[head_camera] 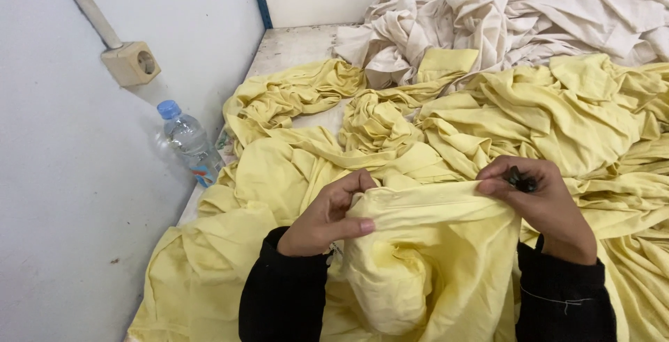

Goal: Trimming excess threads from yellow fabric pieces using a thread trimmer in a sewing factory

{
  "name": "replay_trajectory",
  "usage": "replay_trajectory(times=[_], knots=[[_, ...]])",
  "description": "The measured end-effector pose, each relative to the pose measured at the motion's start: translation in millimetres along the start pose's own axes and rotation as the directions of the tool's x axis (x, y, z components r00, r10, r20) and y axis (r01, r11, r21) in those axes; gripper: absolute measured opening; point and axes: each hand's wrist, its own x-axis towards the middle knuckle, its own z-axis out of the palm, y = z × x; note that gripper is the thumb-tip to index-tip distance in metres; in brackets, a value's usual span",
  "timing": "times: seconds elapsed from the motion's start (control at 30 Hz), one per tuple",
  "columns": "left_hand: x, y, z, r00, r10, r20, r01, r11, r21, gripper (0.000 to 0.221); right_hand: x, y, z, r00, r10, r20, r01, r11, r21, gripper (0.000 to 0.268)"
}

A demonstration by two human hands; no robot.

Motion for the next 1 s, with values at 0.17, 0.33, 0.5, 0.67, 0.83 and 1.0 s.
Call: replay_trajectory(times=[0.17, 0.33, 0.5, 0.67, 0.83, 1.0], knots=[[4.6, -11.3, 3.0, 0.885, 0.403, -0.234, -0.233, 0.818, 0.525, 0.021, 0.1, -6.0, 12.3, 0.998, -0.031, -0.045, 0.023, 0.985, -0.169, 0.021], [8.4, -11.2, -5.0, 0.438, 0.898, -0.033, 0.025, 0.024, 0.999, 0.022, 6.0, 23.7, 12.2, 0.814, -0.512, -0.276, 0.28, 0.761, -0.586, 0.027], [22.6, -12.3, -6.3, 0.186, 0.977, -0.103, 0.129, 0.08, 0.988, 0.026, 24.6, 64.3, -21.3, 0.583, -0.736, -0.343, 0.265, 0.572, -0.776, 0.017], [33.7, -18.0, 4.2, 0.139, 0.904, -0.404, -0.045, 0.413, 0.909, 0.026, 25.4, 5.3, -15.6, 0.94, 0.177, -0.293, -0.342, 0.48, -0.808, 0.038], [31.3, -20.6, 11.1, 0.242, 0.869, -0.432, -0.127, 0.47, 0.873, 0.028, -0.3, -10.4, 17.3, 0.985, -0.128, -0.114, 0.032, 0.793, -0.608, 0.034], [31.8, -18.1, 17.7, 0.357, 0.83, -0.428, -0.255, 0.528, 0.81, 0.027, -13.8, -20.3, 66.6, 0.939, -0.34, 0.056, 0.327, 0.83, -0.451, 0.06]])
